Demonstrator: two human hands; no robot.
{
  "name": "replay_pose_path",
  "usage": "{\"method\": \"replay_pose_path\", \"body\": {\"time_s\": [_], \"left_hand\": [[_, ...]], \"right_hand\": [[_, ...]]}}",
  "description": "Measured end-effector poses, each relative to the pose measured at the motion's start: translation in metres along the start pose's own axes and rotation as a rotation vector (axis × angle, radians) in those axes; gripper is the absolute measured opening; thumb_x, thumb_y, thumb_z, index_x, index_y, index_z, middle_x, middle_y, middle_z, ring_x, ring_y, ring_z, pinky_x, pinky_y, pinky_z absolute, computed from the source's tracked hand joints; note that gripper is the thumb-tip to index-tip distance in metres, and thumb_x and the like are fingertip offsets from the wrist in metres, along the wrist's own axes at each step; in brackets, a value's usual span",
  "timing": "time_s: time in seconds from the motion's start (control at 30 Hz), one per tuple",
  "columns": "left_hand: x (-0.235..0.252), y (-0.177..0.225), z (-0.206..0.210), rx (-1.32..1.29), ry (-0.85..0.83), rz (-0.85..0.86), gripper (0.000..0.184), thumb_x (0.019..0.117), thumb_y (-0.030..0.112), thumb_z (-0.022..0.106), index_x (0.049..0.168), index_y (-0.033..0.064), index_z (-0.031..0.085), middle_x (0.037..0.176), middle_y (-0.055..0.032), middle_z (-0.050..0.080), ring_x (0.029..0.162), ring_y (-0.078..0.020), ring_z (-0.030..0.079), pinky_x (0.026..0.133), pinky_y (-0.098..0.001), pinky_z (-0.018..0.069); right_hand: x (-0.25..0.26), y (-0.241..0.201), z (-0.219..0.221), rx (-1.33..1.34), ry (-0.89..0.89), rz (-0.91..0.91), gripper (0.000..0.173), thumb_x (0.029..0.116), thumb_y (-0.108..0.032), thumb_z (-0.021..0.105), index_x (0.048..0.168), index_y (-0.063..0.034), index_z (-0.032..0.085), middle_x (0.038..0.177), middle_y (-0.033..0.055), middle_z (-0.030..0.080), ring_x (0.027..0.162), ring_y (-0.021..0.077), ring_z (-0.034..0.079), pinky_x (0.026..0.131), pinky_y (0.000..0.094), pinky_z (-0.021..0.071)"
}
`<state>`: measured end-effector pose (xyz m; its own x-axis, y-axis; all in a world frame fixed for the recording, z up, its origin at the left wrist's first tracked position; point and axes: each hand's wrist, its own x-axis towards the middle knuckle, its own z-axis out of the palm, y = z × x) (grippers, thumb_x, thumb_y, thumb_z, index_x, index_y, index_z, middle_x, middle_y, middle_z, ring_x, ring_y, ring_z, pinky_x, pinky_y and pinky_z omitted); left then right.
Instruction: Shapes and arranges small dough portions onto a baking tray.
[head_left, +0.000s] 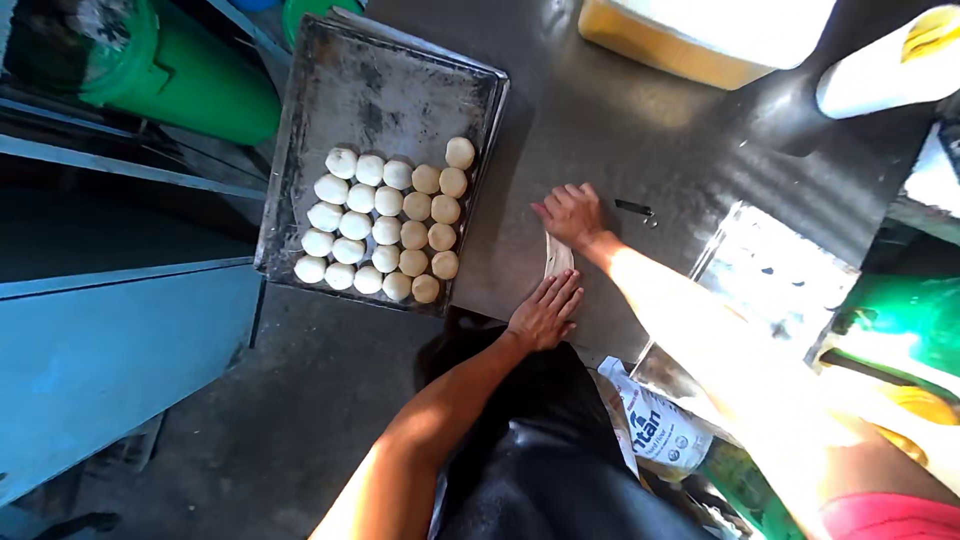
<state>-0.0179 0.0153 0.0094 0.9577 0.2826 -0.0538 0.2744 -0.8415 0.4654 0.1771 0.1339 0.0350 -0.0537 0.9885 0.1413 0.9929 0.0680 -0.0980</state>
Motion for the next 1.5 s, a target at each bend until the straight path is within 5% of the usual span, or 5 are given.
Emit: {"method": "replay_pose_path", "body": {"time_s": [0.27,0.57,0.73,1.13,1.5], "left_hand": [[0.0,0.0,-0.001,-0.006,0.02,0.0,0.071,0.1062,0.053,0.034,0.164,0.0123,0.025,0.172,-0.0116,0.014,0.16,-0.0269,0.01,0.129,-0.052,0.0124],[-0.002,-0.002,-0.003,-0.076,0.053,0.05,0.066,0.1051,0.046,0.043,0.163,0.0192,0.028,0.172,-0.0022,0.02,0.16,-0.0225,0.012,0.129,-0.0535,0.0124],[-0.013,-0.008,-0.05,-0.502,0.489,-0.36,0.05,0.1005,0.024,0.065,0.148,0.0129,0.054,0.154,-0.0154,0.049,0.141,-0.0268,0.05,0.115,-0.0432,0.0468],[-0.016,-0.011,-0.055,-0.494,0.361,-0.385,0.023,0.1017,0.016,0.06,0.119,0.0055,0.07,0.119,-0.0123,0.069,0.113,-0.0233,0.067,0.101,-0.0386,0.0554],[-0.029,-0.083,-0.05,-0.049,0.358,-0.505,0.059,0.106,0.032,0.047,0.16,0.0106,0.036,0.171,-0.0067,0.02,0.159,-0.022,0.016,0.129,-0.0534,0.016]], "right_hand": [[0.038,0.019,0.002,-0.027,-0.139,0.296,0.057,0.1079,-0.052,0.027,0.153,-0.0237,0.047,0.164,0.0112,0.038,0.156,0.0379,0.023,0.121,0.0727,0.0105],[0.096,0.045,0.017,-0.022,-0.024,0.457,0.055,0.1065,-0.053,0.036,0.139,-0.0146,0.06,0.149,0.0162,0.052,0.146,0.0392,0.038,0.121,0.0698,0.0137],[-0.049,-0.032,-0.018,0.074,-0.188,0.229,0.082,0.1053,-0.056,0.03,0.163,-0.0002,0.016,0.173,0.0187,0.005,0.16,0.0338,0.003,0.127,0.0667,0.0061],[-0.146,-0.047,-0.05,0.297,-0.117,0.161,0.029,0.0919,-0.004,0.059,0.113,-0.0163,0.075,0.113,0.0084,0.071,0.123,0.0289,0.062,0.117,0.0591,0.0365],[-0.046,-0.039,0.004,0.018,-0.055,0.342,0.092,0.1004,-0.069,0.033,0.163,-0.0022,0.021,0.171,0.0229,0.012,0.159,0.0384,0.009,0.125,0.0669,0.0092]]}}
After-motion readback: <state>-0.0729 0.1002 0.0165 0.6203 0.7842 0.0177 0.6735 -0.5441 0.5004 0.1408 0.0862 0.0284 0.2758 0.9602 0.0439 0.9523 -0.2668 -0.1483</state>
